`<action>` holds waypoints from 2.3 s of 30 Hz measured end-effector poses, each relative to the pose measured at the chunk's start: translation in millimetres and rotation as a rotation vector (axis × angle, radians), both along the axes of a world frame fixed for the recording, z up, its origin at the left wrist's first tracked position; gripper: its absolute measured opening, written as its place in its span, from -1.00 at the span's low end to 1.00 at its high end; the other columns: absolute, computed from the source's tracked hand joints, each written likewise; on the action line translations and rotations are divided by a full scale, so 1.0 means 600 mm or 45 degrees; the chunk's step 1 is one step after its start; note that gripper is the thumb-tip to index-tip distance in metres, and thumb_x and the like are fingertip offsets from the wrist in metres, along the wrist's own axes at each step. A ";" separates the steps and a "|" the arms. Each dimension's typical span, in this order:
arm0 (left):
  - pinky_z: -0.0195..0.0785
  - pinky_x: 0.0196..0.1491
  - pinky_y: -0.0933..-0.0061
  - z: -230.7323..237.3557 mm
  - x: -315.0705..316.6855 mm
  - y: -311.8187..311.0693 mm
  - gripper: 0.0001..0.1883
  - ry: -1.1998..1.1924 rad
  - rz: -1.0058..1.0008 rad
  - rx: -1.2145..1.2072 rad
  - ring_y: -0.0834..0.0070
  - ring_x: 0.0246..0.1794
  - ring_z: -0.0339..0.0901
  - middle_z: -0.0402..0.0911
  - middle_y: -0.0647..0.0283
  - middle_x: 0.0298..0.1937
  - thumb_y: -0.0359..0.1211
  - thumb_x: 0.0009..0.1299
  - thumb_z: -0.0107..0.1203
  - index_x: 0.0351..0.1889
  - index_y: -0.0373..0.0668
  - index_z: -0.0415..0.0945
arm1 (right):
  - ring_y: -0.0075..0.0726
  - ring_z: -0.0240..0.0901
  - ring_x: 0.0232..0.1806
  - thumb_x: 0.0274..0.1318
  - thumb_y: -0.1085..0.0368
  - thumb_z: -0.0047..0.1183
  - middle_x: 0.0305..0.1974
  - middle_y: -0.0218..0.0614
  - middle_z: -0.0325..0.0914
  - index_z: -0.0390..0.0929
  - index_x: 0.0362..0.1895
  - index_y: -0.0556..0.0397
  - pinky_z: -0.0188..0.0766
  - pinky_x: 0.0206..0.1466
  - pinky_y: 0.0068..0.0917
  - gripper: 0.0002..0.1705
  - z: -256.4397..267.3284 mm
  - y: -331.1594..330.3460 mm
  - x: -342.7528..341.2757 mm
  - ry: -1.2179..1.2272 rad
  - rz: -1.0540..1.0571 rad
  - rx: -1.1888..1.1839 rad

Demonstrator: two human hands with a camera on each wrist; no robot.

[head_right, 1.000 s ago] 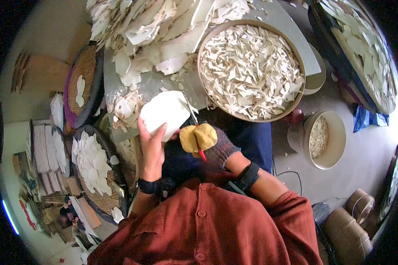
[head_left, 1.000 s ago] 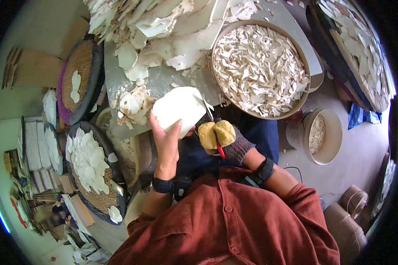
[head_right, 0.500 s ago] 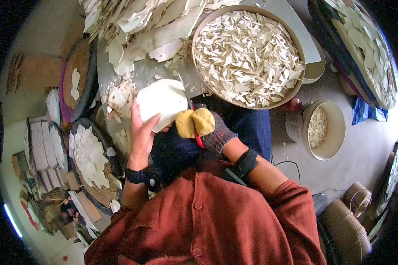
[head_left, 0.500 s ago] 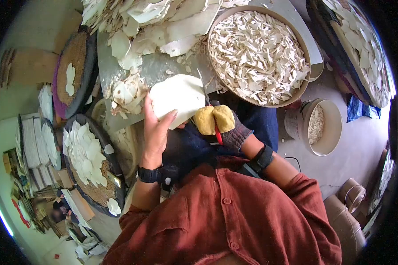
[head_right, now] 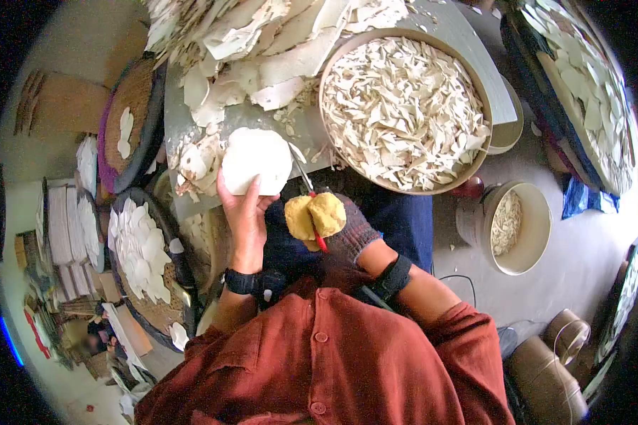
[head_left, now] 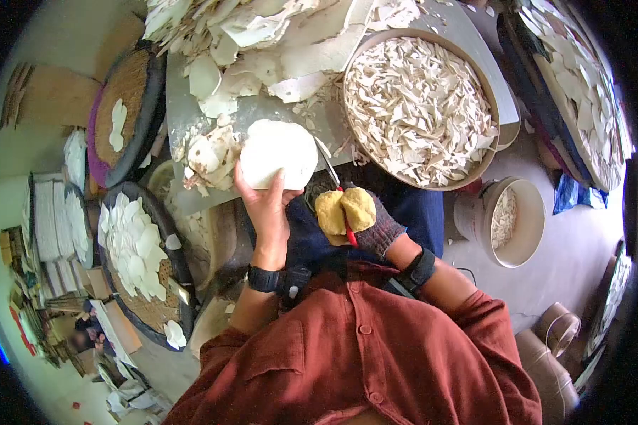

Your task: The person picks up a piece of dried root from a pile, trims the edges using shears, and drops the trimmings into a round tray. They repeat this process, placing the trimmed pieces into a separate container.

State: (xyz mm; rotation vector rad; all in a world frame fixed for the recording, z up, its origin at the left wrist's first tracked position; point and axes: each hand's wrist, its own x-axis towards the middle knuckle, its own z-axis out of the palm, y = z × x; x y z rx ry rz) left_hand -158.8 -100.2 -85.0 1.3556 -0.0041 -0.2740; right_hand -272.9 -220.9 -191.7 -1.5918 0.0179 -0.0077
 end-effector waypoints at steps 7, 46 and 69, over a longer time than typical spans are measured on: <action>0.57 -0.37 0.46 0.003 0.004 0.006 -0.31 -0.006 -0.100 0.040 0.33 -0.08 0.48 0.30 0.12 0.12 -0.53 0.25 0.04 0.29 -0.05 -0.06 | -0.22 0.41 0.02 0.15 0.30 -0.02 -0.06 -0.19 0.47 0.38 -0.02 0.15 0.34 0.14 -0.33 -0.68 0.098 -0.040 0.017 -0.076 0.188 -0.623; 0.31 0.08 0.48 0.008 0.063 0.028 -0.29 -0.007 -0.415 0.201 0.48 0.09 0.32 0.30 0.17 0.12 -0.57 0.15 0.11 0.28 -0.22 0.03 | -0.05 0.47 -0.26 -0.31 0.13 0.22 -0.31 -0.18 0.52 0.50 -0.30 0.00 0.43 -0.15 -0.29 -0.60 -0.027 -0.019 0.010 -0.102 -0.065 0.085; -0.03 0.33 0.27 0.040 0.103 0.053 -0.86 -1.215 -0.246 0.735 0.18 0.35 0.08 0.20 0.10 0.31 -0.45 0.09 0.20 -0.39 -0.01 0.66 | -0.31 0.43 -0.06 0.16 0.32 -0.10 -0.14 -0.25 0.52 0.48 -0.12 0.11 0.36 0.05 -0.37 -0.77 0.081 -0.013 -0.008 -0.028 0.166 1.270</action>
